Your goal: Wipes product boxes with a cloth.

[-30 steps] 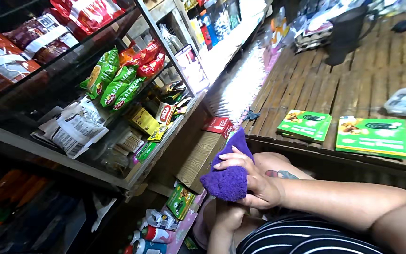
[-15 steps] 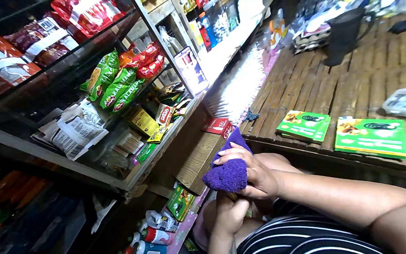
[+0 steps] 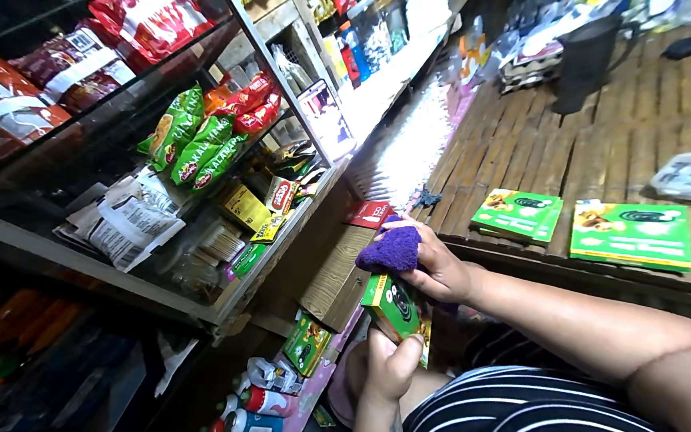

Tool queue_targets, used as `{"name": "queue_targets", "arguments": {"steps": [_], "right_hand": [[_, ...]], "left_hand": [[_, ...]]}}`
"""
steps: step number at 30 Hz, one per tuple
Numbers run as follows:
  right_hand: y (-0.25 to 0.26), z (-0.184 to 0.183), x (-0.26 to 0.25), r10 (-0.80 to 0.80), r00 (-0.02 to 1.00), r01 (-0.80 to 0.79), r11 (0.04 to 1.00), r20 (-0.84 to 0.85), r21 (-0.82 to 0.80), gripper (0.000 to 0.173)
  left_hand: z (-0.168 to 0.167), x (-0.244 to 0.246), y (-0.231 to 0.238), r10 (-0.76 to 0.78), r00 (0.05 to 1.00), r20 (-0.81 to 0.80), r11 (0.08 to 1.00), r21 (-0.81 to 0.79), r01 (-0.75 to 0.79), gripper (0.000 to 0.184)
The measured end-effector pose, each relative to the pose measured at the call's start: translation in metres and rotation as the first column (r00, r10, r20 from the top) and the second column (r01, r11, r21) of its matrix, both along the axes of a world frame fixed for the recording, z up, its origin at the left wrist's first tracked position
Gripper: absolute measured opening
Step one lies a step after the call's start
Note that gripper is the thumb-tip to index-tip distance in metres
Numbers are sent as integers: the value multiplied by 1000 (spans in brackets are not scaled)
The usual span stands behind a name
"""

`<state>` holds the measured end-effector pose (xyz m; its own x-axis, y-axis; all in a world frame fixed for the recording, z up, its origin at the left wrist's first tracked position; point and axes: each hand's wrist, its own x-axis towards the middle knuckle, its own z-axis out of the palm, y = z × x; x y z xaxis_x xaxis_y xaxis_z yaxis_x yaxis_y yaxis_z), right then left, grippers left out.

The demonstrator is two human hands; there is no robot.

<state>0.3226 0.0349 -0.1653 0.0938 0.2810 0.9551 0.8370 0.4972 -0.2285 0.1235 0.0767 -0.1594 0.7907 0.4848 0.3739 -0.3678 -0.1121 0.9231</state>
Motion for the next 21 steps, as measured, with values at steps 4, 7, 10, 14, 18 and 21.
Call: {"name": "queue_targets", "arguments": {"steps": [4,7,10,14,18,21], "right_hand": [[1,-1,5,-40,998,39,999,-56,-10,45],[0,-1,7,-53,994,51,998,-93,-23,44],[0,-2,7,-72,989,68,997,-127,-29,46],[-2,-2,-1,-80,983,75,997,-163,-37,47],[-3,-3,-10,-36,985,29,999,-171,-39,52],[-4,-3,-20,20,990,-26,999,-143,-36,56]], "left_hand": [[1,0,0,5,1000,-15,1000,-16,-5,35],[-1,0,0,-2,1000,-4,1000,-13,2,37],[-1,0,0,-1,1000,-1,1000,-13,1,37],[-1,-1,0,5,1000,11,1000,-7,-5,38],[-1,-2,1,18,1000,3,999,29,-18,37],[0,-1,1,58,998,-20,997,60,-56,32]]}}
